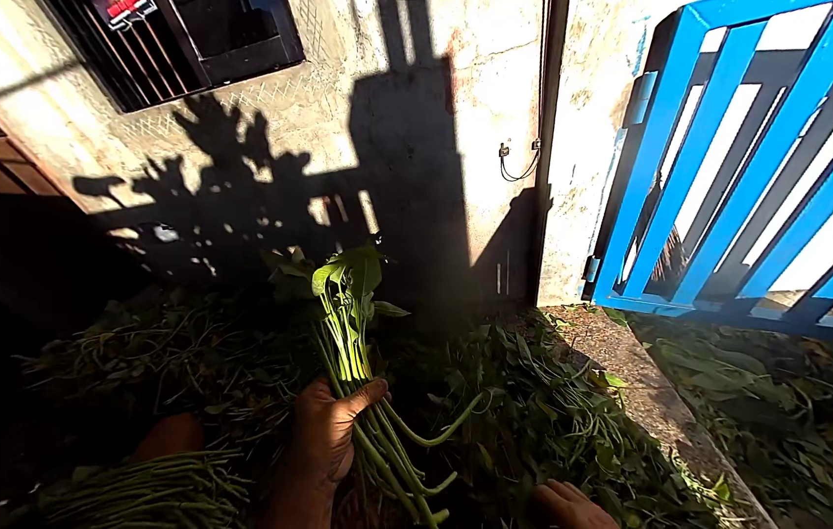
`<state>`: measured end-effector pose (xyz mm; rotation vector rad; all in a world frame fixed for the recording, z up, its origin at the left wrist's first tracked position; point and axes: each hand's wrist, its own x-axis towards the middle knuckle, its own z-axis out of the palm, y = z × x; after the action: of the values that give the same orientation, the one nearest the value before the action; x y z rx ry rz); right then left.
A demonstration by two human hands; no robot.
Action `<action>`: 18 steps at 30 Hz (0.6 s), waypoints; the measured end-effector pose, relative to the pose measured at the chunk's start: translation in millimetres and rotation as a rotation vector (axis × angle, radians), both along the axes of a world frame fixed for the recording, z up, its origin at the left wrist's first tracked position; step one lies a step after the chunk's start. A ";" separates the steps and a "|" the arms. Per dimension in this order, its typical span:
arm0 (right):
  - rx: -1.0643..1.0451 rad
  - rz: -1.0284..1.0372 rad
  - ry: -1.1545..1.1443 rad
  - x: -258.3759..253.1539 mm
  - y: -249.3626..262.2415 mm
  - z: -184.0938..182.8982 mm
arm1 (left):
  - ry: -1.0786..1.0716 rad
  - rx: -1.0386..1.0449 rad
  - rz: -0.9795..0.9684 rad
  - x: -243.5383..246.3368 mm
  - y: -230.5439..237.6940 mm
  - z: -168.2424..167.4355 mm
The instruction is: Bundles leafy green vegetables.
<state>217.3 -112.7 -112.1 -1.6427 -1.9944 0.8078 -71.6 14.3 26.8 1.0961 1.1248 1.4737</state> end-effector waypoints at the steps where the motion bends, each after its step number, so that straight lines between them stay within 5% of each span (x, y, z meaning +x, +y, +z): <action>1: 0.215 -0.056 0.010 -11.5 3.4 9.2 | 0.001 0.001 -0.041 1.2 -0.8 -1.5; 5: 0.668 -0.118 -0.145 -40.8 35.2 24.8 | 0.013 0.002 -0.204 3.3 -4.7 -0.5; 11: 0.629 0.223 -0.175 -51.9 52.5 28.5 | 0.017 0.064 -0.408 -0.5 -4.8 -0.6; 14: 0.552 0.266 -0.091 -54.4 48.1 31.7 | 0.031 0.066 -0.325 2.9 -2.7 -0.9; 18: 0.654 0.015 -0.142 -55.7 33.7 25.4 | -0.008 0.037 -0.048 12.5 -3.0 -1.4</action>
<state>161.6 -79.0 -86.7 -1.3149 -2.0614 0.0117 -59.1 11.3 25.5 1.1343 1.0621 1.4658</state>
